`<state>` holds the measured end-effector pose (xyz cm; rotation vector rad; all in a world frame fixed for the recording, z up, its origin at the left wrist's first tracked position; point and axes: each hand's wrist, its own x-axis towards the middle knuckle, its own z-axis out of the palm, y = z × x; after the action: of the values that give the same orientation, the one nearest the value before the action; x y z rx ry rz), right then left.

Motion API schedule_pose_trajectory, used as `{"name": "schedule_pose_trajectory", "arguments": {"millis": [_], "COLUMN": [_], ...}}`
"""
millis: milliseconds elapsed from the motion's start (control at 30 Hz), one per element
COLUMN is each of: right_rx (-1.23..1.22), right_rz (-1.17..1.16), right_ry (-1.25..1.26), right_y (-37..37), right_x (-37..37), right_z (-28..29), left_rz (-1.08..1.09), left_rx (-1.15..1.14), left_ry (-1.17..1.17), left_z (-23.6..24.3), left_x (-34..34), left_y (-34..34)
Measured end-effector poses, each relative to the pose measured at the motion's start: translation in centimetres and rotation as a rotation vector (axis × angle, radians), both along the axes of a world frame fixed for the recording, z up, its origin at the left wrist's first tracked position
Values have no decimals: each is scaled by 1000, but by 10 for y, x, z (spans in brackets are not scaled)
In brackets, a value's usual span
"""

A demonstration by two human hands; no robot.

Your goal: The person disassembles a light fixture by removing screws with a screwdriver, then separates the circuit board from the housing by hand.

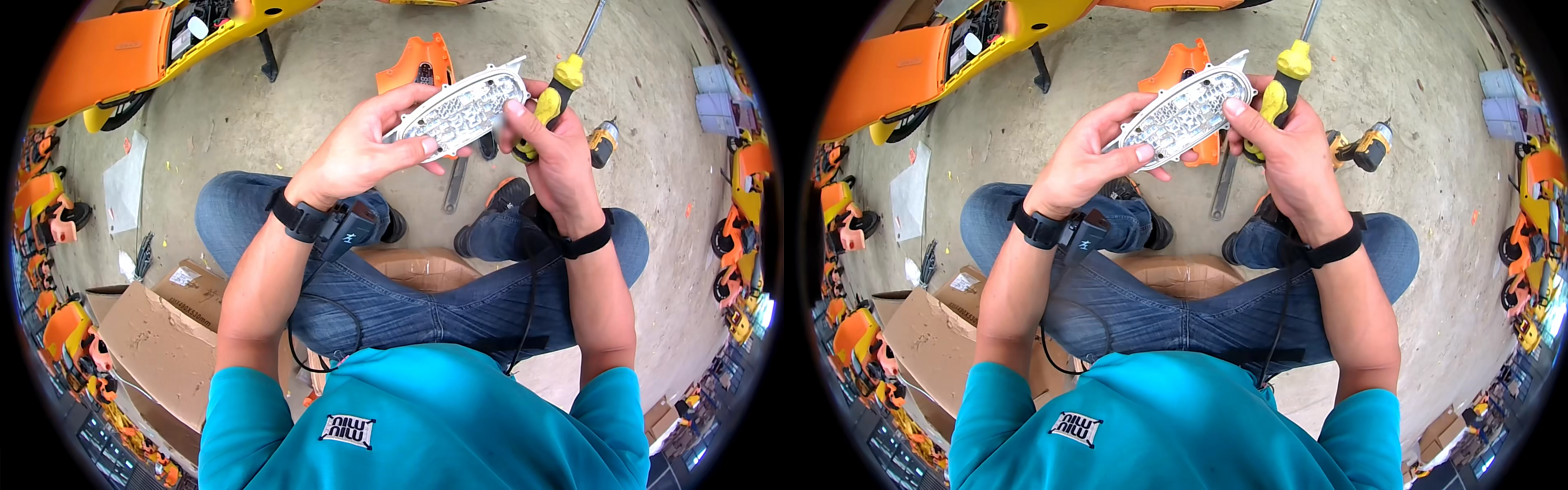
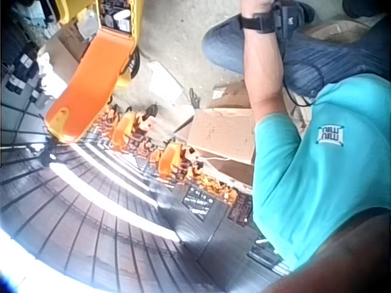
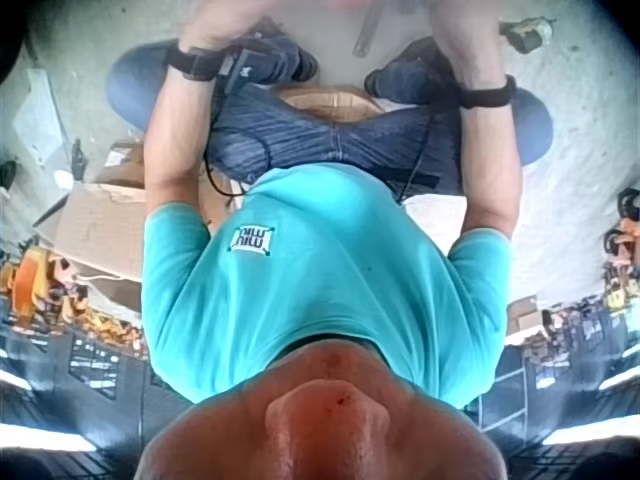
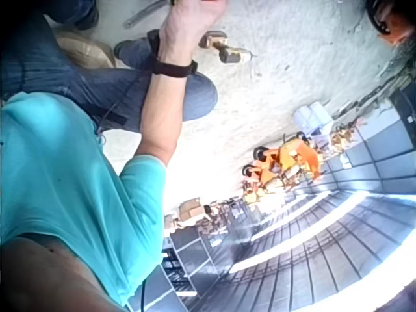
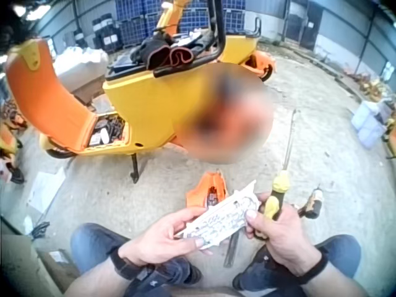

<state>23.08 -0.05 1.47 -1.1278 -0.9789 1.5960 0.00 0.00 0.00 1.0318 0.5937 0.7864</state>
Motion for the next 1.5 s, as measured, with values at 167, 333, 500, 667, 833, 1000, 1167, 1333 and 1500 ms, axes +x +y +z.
{"name": "schedule_pose_trajectory", "arguments": {"millis": [167,333,500,667,833,1000,1167,1333,1500], "right_rx": [-33,-28,-23,-13,-26,-39,-26,-19,20], "right_rz": [-15,-6,-12,-9,58,115,122,134,74], "right_ry": [-27,-32,-28,-4,2,-41,-38,-18,-92], "right_y": [-2,-2,-3,-2,-1,-5,-4,-4,-3], "right_x": [-5,-4,-4,-2,0,-5,-4,-3,0], "right_z": [6,6,4,2,5,11,8,10,16], "left_rz": [30,39,31,16,-91,-176,-172,-159,-166], "left_rx": [0,-4,3,-6,-141,-310,-283,-304,-306], "left_ry": [54,90,99,65,-151,-276,-237,-250,-303], "left_z": [-1,2,1,0,-3,-10,-7,-9,-9], "left_x": [1,3,2,2,-1,-3,1,1,-2], "left_y": [-2,-1,0,0,0,1,3,2,5]}}
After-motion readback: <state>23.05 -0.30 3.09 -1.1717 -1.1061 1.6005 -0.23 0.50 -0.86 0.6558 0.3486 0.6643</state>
